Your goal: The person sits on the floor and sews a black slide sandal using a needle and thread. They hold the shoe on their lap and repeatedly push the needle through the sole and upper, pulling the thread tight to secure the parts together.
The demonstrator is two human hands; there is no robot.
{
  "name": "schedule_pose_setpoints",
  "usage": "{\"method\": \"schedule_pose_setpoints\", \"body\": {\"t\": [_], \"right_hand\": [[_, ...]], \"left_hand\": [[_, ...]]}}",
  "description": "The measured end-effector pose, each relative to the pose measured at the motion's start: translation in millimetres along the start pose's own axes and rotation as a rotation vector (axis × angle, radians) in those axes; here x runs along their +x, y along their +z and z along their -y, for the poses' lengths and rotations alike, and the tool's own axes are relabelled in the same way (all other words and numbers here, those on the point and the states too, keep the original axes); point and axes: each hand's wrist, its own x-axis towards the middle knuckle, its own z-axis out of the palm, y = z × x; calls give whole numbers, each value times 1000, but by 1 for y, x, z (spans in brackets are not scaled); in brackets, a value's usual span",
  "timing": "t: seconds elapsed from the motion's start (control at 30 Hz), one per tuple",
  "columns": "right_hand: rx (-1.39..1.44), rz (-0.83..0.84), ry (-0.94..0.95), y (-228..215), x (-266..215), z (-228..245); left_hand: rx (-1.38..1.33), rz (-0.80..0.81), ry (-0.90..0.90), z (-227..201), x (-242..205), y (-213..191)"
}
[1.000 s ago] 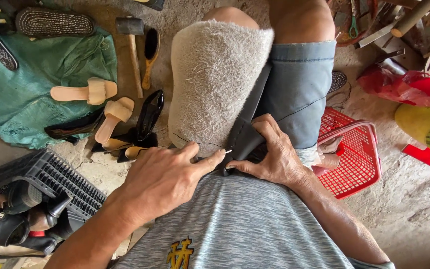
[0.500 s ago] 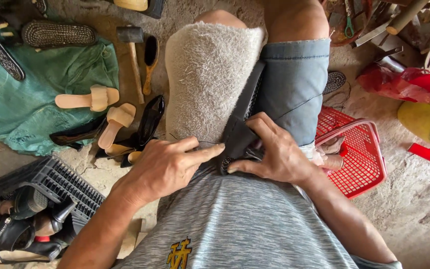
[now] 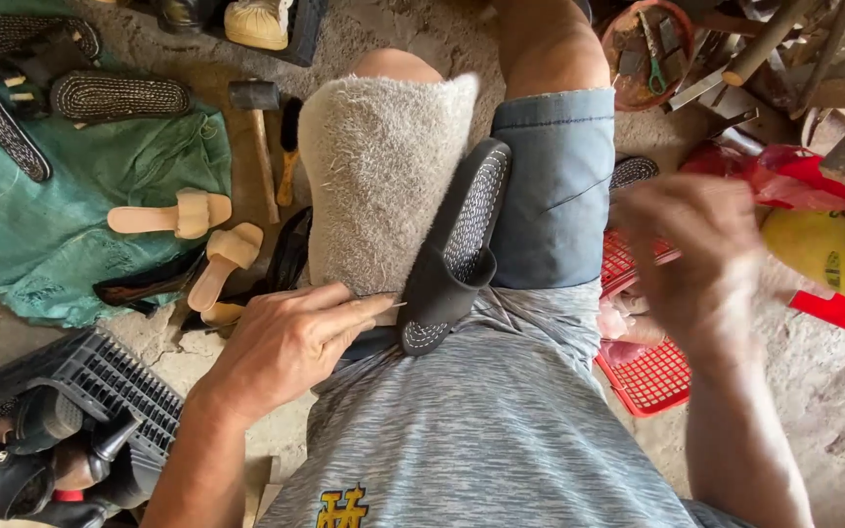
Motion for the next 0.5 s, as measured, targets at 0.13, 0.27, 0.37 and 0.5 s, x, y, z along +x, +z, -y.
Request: {"method": "schedule_pose_setpoints", "body": {"t": [0.13,0.27,0.37,0.5], "right_hand": [[195,195,-254,22,20,41],[60,247,-299,37,12,27],[54,257,-312,27,16,26],[684,502,-42,1,30,29]], "left_hand": [[-12,12,-8,-1,-4,2],[-32,-3,1,-1,-2,1],[-73,-22,-11,-3,-2,1],[-40,-22,-40,-6,-1,1]]}}
